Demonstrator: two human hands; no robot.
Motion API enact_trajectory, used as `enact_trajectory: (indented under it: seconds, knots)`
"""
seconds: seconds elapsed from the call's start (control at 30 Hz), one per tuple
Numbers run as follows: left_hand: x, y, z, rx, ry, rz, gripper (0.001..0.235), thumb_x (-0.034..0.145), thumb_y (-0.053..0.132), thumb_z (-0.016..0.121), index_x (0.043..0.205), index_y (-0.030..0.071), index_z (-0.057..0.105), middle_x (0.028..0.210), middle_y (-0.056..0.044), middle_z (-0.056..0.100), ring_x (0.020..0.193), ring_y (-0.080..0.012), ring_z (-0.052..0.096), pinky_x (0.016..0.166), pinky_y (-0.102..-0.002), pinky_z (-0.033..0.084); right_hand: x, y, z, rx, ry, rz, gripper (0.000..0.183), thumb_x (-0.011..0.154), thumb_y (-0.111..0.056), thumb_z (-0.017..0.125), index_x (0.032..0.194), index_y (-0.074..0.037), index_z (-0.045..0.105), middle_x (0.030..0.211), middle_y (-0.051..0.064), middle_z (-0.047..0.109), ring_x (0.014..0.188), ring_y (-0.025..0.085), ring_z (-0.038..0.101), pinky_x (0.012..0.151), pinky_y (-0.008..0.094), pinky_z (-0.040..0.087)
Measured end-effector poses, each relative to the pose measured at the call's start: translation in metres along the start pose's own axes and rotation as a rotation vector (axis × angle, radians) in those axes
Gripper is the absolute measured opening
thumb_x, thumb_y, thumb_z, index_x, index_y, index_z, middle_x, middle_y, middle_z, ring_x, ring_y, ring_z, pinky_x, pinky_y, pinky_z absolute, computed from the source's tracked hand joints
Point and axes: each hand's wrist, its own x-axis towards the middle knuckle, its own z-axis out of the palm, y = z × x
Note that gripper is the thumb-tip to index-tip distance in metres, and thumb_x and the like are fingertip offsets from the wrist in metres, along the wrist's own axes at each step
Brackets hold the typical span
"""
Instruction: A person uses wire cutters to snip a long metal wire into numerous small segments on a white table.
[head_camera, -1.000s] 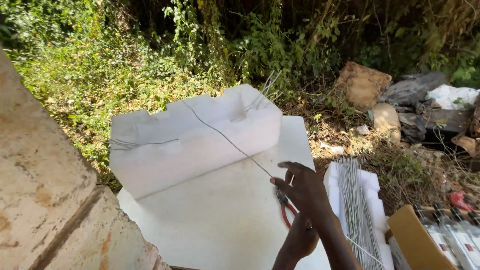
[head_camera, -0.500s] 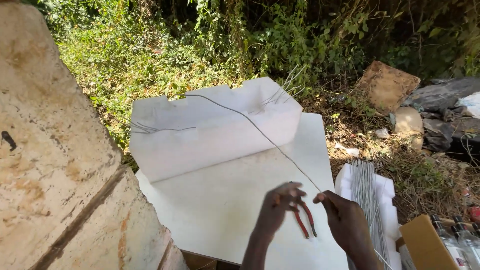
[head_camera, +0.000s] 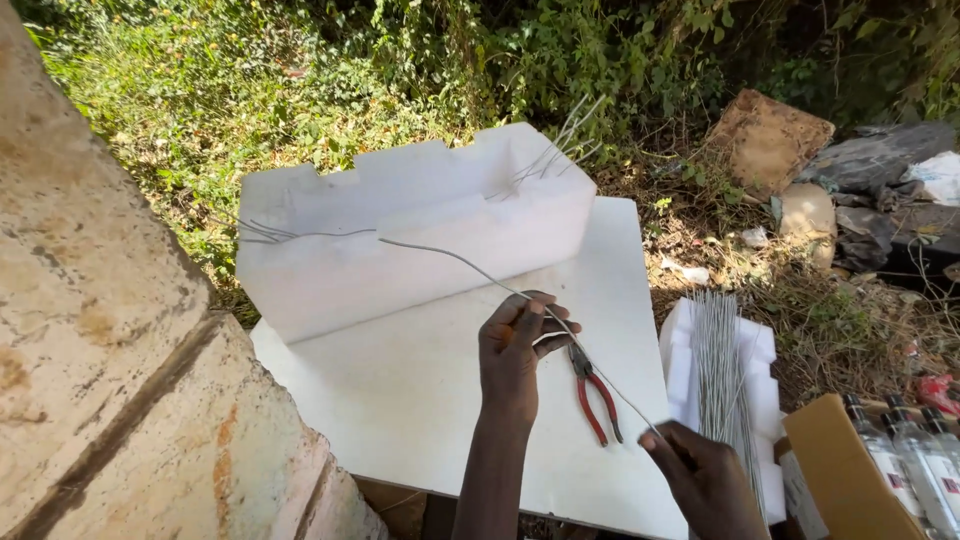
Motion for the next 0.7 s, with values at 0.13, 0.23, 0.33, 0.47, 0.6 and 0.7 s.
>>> enact_trajectory:
  seconds: [0.13, 0.23, 0.33, 0.47, 0.6, 0.7]
  knots:
    - [-0.019, -0.031, 0.013, 0.089, -0.178, -0.099, 0.023, 0.092, 0.026, 0.063, 0.093, 0.004, 0.069, 0.084, -0.014, 0.074, 0.085, -0.0254, 0.073, 0.082, -0.036, 0.057, 0.02, -0.066, 0.003, 0.086, 0.058, -0.147, 0.023, 0.095, -0.029, 0.059, 0.096, -0.011, 0.073, 0.053, 0.0, 0.04, 0.05, 0.01, 0.03, 0.049, 0.028, 0.023]
    - [-0.014, -0.038, 0.014, 0.014, -0.228, -0.068, 0.031, 0.097, 0.025, 0.057, 0.098, -0.004, 0.068, 0.086, -0.019, 0.073, 0.063, -0.0255, 0.067, 0.075, -0.036, 0.059, 0.034, -0.069, 0.01, -0.024, 0.135, -0.226, 0.018, 0.099, -0.024, 0.053, 0.097, -0.014, 0.067, 0.055, 0.0, 0.028, 0.053, 0.011, 0.022, 0.046, 0.03, 0.025]
    - [-0.01, -0.033, 0.008, -0.178, -0.08, -0.041, 0.046, 0.099, 0.038, 0.049, 0.103, -0.003, 0.069, 0.091, -0.02, 0.073, 0.09, -0.0398, 0.073, 0.083, -0.042, 0.055, 0.031, -0.059, 0.021, -0.153, 0.213, -0.192, 0.017, 0.098, -0.026, 0.055, 0.092, -0.02, 0.069, 0.044, 0.001, 0.03, 0.044, 0.014, 0.023, 0.044, 0.032, 0.026]
    - [-0.021, -0.023, 0.02, -0.105, -0.015, -0.023, 0.04, 0.094, 0.037, 0.058, 0.097, -0.002, 0.069, 0.083, -0.016, 0.071, 0.079, -0.0341, 0.073, 0.082, -0.046, 0.062, 0.022, -0.057, 0.037, -0.294, 0.387, -0.191, 0.016, 0.096, -0.022, 0.053, 0.091, -0.026, 0.067, 0.041, 0.004, 0.041, 0.036, 0.022, 0.035, 0.044, 0.037, 0.031]
    - [-0.023, -0.019, 0.026, 0.014, 0.047, -0.08, 0.042, 0.093, 0.037, 0.059, 0.085, -0.003, 0.069, 0.072, -0.017, 0.071, 0.068, -0.0351, 0.074, 0.067, -0.04, 0.062, 0.018, -0.059, 0.039, -0.331, 0.418, -0.272, 0.012, 0.098, -0.02, 0.054, 0.092, -0.024, 0.064, 0.046, 0.006, 0.041, 0.039, 0.025, 0.034, 0.045, 0.037, 0.032]
    - [-0.02, -0.019, 0.022, 0.007, 0.081, -0.104, 0.042, 0.093, 0.034, 0.06, 0.082, -0.005, 0.068, 0.069, -0.018, 0.07, 0.064, -0.0357, 0.073, 0.065, -0.042, 0.064, 0.018, -0.058, 0.042, -0.249, 0.361, -0.265, 0.011, 0.099, -0.023, 0.054, 0.095, -0.023, 0.064, 0.047, 0.006, 0.046, 0.04, 0.022, 0.033, 0.045, 0.036, 0.033]
